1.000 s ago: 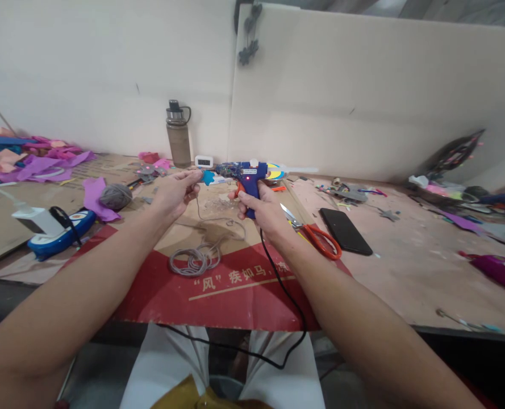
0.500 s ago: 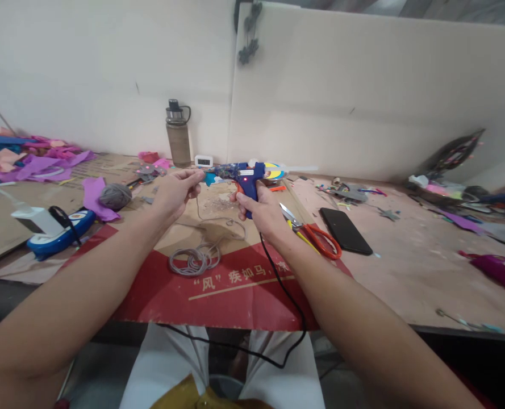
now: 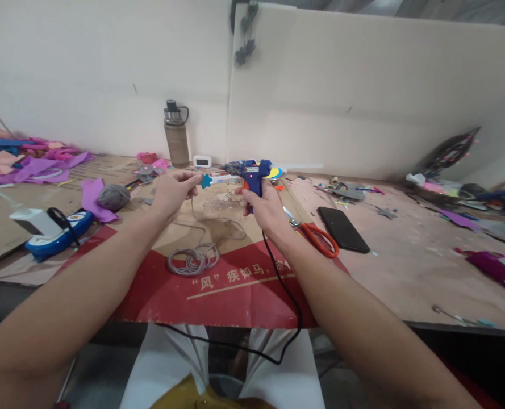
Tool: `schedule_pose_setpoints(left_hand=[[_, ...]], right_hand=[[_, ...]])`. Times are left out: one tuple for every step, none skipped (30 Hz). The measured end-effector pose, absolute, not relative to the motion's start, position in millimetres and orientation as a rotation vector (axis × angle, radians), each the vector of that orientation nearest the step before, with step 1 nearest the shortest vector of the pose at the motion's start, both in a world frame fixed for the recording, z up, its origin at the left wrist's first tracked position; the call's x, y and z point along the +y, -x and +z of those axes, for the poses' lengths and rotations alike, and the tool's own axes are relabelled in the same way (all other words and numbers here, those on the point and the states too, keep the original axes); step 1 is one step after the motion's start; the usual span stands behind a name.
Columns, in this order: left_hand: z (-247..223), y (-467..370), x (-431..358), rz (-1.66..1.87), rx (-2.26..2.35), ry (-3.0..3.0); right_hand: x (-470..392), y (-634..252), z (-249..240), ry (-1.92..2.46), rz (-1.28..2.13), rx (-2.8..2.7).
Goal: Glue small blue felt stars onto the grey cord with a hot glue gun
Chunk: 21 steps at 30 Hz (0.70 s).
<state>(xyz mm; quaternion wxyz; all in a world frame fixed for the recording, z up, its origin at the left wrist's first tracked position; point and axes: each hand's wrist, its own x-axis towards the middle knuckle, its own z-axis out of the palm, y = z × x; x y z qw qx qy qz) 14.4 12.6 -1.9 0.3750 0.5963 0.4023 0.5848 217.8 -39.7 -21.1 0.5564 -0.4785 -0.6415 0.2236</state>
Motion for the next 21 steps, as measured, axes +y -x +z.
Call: schedule_pose_setpoints(left_hand=[[-2, -16, 12, 1.484, 0.982, -1.481], [-1, -17, 11, 1.468, 0.942, -1.447], [0, -19, 10, 1.45, 0.91, -1.418], [0, -20, 9, 1.432, 0.887, -1.39], [0, -21, 8, 1.413, 0.874, -1.367], [0, -22, 7, 1.401, 0.87, -1.355], [0, -23, 6, 1.404, 0.879, -1.364], [-1, -23, 7, 1.425, 0.9, -1.398], [-1, -23, 7, 1.462, 0.934, -1.455], [-1, -23, 8, 1.511, 0.98, -1.53], [-1, -22, 8, 1.562, 1.033, -1.622], [-1, -22, 8, 1.605, 1.089, -1.723], [-1, -21, 8, 1.631, 1.139, -1.828], [0, -21, 7, 1.649, 1.174, -1.929], [0, -21, 6, 1.667, 1.191, -2.02], [1, -21, 4, 1.685, 1.187, -2.1], [1, -22, 2, 1.699, 1.167, -2.17], [0, -23, 0, 1.711, 1.139, -2.23], [0, -24, -2, 1.715, 1.115, -2.277], [-1, -25, -4, 1.711, 1.103, -2.312], [-2, -27, -6, 1.698, 1.104, -2.331]], right_hand=[[-33, -221, -24, 1.202, 0.551, -1.472], [-27, -225, -27, 1.281, 0.546, -1.459], [-21, -228, -29, 1.366, 0.547, -1.473], [-16, -230, -31, 1.445, 0.552, -1.514], [-13, -231, -32, 1.529, 0.541, -1.57], [-11, -232, -33, 1.618, 0.502, -1.626], [-11, -232, -34, 1.709, 0.424, -1.672], [-11, -232, -34, 1.797, 0.312, -1.695], [-13, -231, -33, 1.864, 0.172, -1.689], [-16, -230, -32, 1.893, 0.037, -1.662], [-19, -228, -30, 1.877, -0.056, -1.633], [-22, -225, -27, 1.817, -0.087, -1.615], [-25, -221, -23, 1.724, -0.055, -1.599], [-28, -215, -20, 1.609, 0.04, -1.586], [-30, -208, -17, 1.476, 0.194, -1.564], [-32, -199, -15, 1.358, 0.373, -1.491], [-33, -189, -14, 1.24, 0.555, -1.419], [-34, -180, -14, 1.121, 0.722, -1.351], [-34, -171, -14, 1.008, 0.855, -1.266], [-34, -164, -15, 0.91, 0.966, -1.191], [-34, -159, -16, 0.831, 1.062, -1.135]])
